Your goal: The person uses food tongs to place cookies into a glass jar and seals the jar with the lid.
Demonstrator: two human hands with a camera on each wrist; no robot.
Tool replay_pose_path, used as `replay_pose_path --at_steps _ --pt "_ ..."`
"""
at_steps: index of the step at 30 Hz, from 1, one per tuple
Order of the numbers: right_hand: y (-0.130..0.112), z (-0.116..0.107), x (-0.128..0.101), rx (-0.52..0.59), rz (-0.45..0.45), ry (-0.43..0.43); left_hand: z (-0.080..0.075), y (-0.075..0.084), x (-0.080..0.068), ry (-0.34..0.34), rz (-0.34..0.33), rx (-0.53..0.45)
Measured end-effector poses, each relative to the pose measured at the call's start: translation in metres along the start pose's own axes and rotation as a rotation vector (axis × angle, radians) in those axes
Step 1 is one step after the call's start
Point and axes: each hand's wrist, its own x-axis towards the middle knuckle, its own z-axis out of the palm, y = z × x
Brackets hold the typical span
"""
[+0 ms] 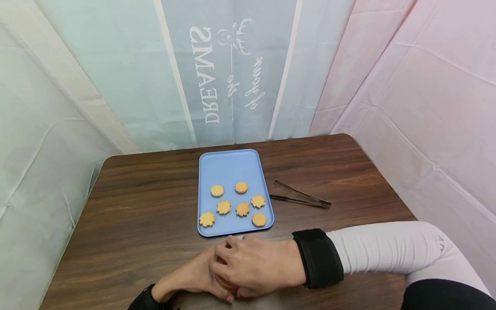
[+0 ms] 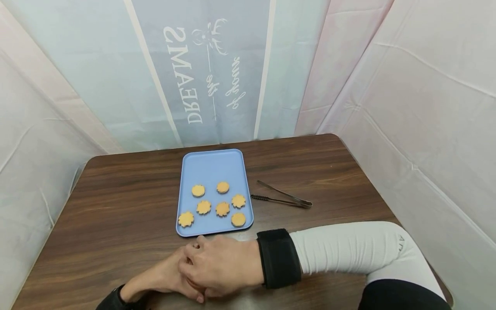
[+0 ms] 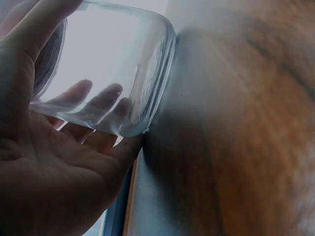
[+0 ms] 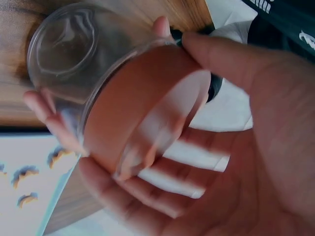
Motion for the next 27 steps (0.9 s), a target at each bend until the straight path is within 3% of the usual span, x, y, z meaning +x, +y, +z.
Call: replay_pose_path --at_steps 12,19,27 --pt "0.012 -0.003 0.001 -0.048 -0.160 -0.046 -0.002 -0.003 -0.002 -0.014 -0.034 0.003" --pt "0.017 -0.005 0.002 -0.015 -0.233 -0.066 -0.002 -0.004 -0.002 -0.009 -0.037 0.086" --pt "0.019 -0.006 0.003 -0.025 -0.266 -0.076 -0.002 -0.004 -0.002 -0.012 -0.026 0.105"
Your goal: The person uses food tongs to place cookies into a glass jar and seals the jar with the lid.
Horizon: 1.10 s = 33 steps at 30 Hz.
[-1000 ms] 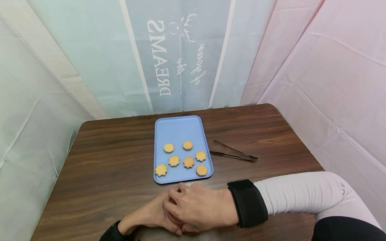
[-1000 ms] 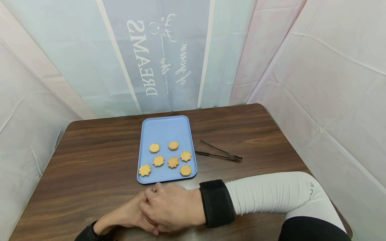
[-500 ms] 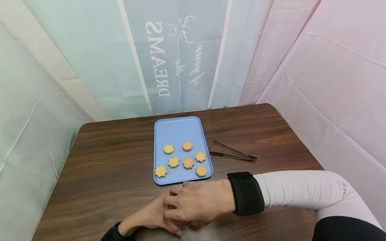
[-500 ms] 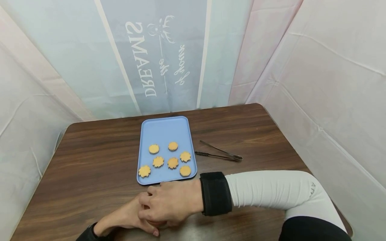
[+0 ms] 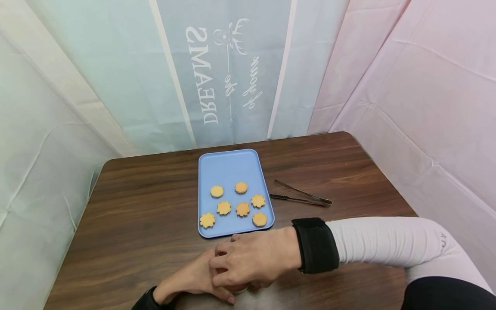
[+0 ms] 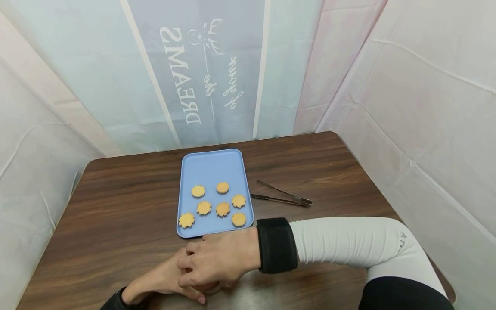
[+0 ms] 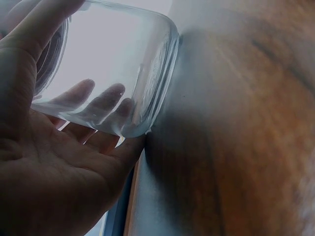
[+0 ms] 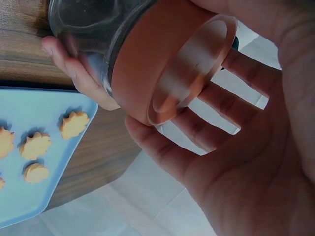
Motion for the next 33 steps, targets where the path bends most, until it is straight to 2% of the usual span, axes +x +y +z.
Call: replay_pose_path --at_steps 12,19,27,33 --pt "0.002 -0.006 -0.003 0.060 0.016 -0.028 0.001 0.000 0.001 -0.005 0.007 -0.057" --pt "0.003 -0.013 -0.010 0.060 0.029 -0.021 0.001 0.001 0.001 0.007 0.004 -0.044" --pt "0.005 -0.019 -0.022 0.064 0.093 0.009 0.002 -0.001 0.002 0.043 0.071 0.018" --pt "0.005 -0.018 -0.034 0.066 0.149 0.048 0.002 -0.002 0.003 0.060 0.060 -0.027"
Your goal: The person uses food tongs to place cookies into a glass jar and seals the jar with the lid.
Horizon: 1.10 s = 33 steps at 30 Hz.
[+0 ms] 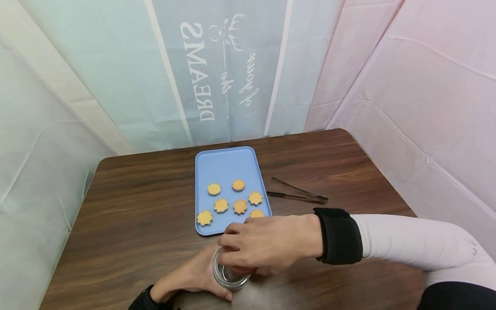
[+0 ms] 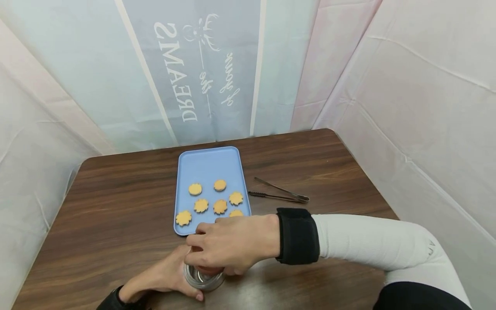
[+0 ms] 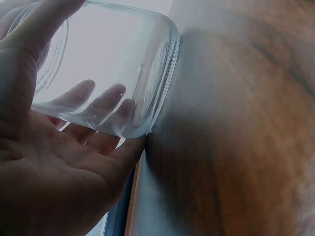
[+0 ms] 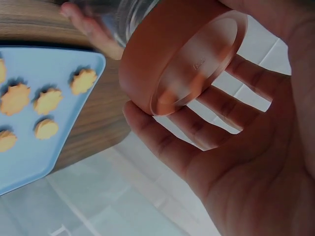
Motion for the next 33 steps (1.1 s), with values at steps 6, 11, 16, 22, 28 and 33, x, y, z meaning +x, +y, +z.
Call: replay_pose_path --at_steps 6,11,16,22,28,33 --pt "0.003 0.006 -0.014 0.012 0.046 0.038 0.000 -0.001 0.002 0.023 0.060 0.017" --pt "0.006 0.012 -0.024 0.024 0.073 0.088 0.000 -0.002 0.004 0.058 0.168 0.091" --pt "0.008 0.018 -0.033 0.040 0.104 0.093 0.000 -0.002 0.005 0.057 0.198 0.090" --pt "0.009 0.025 -0.046 0.083 0.159 0.055 0.001 -0.001 0.004 0.047 0.144 0.063" --pt "0.009 0.037 -0.057 0.103 0.190 0.064 0.001 0.000 0.002 0.038 0.075 0.022" --pt "0.007 0.048 -0.064 0.101 0.210 0.089 0.003 -0.002 0.003 0.054 0.161 0.079"
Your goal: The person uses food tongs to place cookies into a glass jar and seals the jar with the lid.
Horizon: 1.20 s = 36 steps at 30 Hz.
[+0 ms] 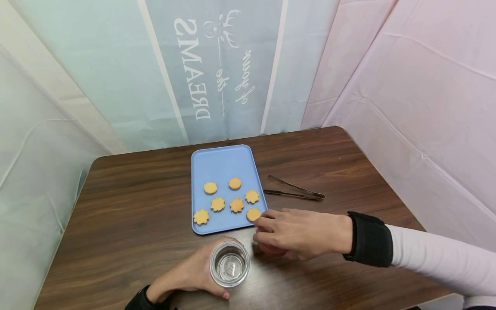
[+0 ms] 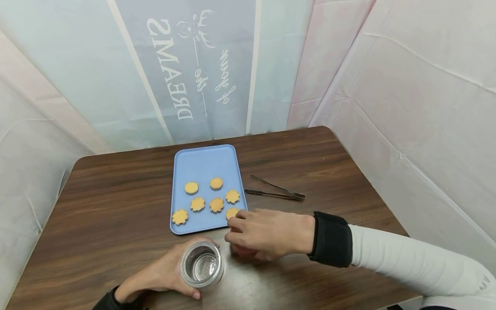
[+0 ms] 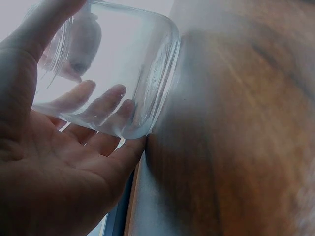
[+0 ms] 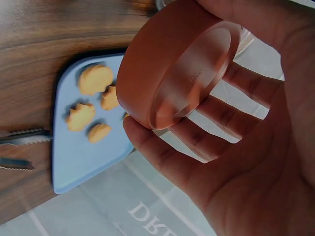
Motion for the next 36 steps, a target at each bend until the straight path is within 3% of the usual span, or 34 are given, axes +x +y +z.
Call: replay_pose_path --at_steps 5,12,21,31,36 --pt "0.000 0.008 -0.006 0.037 0.023 -0.004 0.000 -0.002 0.000 0.003 0.018 0.022" --pt "-0.002 0.022 -0.013 0.037 0.037 -0.033 -0.001 0.001 0.000 -0.012 -0.059 -0.021" --pt "-0.005 0.043 -0.018 0.061 0.023 -0.013 0.000 -0.001 0.001 -0.003 0.006 0.003" --pt "-0.008 0.060 -0.017 0.096 0.036 -0.048 0.001 0.005 -0.002 -0.012 -0.083 -0.048" --pt "-0.008 0.063 -0.018 0.125 0.054 -0.060 0.000 0.004 -0.001 -0.013 -0.078 -0.056"
